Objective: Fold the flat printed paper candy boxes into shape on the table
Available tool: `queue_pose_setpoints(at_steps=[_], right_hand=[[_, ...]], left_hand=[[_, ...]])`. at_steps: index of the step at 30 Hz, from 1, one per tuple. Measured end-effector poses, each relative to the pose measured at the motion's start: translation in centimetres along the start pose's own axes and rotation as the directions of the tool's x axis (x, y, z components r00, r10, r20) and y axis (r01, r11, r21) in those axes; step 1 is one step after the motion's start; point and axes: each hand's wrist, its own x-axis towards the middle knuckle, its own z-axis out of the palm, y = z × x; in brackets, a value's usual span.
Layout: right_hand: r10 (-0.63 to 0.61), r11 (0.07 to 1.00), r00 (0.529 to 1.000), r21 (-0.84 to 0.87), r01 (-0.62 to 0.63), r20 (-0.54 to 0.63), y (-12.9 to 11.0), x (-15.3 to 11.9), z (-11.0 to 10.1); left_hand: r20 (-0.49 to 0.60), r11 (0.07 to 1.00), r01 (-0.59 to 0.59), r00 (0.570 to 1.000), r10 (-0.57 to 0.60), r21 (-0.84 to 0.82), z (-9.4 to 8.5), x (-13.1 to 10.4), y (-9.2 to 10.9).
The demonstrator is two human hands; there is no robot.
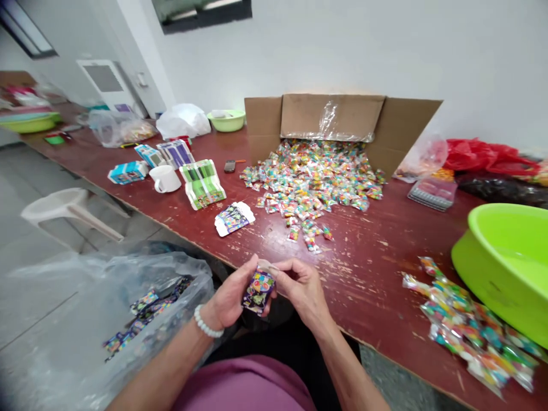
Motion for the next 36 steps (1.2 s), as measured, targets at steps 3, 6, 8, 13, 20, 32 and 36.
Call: queue_pose_setpoints(at_steps=[3,6,8,13,20,32,36], right_hand=[[-0.182,0.958,0.981,-0.212,0.194,0.073,0.1,-0.2,-0.5],[-0.244,0.906,0.960,-0.320,0.276,0.137,-0.1,-0.4,-0.6],[-0.202,0.917,0.972,-0.326,0.231,0.121,-0.1,-0.4,-0.4],[-0.089,0.950,0.993,-0.294,0.109,0.079,-0.1,0.1,0.3],[0.028,0.999,0.989,-0.043,-0.022,0.143,-0.2,0.2,0.2],[-0.286,0.887,0.938,-0.317,0.336,0.193,1.5,-0.8,2.9],[-0.204,0.884,0.978,-0.422,0.201,0.039,2.7,0.3,1.5]], left_hand=[[0.036,0.991,0.097,0.995,-0.095,-0.088,-0.4,0.3,0.3],[-0.026,0.994,0.078,0.996,-0.081,-0.078,-0.2,0.2,0.3],[-0.108,1.000,0.006,0.994,-0.005,0.013,0.1,0.0,0.2],[-0.178,0.984,-0.100,0.976,0.126,0.144,0.7,-0.3,-0.2],[-0.160,0.990,0.008,0.987,0.015,0.143,-0.1,-0.1,-0.3],[-0.309,0.982,-0.132,0.936,0.167,0.132,-2.0,-1.6,1.0],[-0.465,0.740,-0.085,0.729,0.503,0.668,-7.7,-6.9,4.1]])
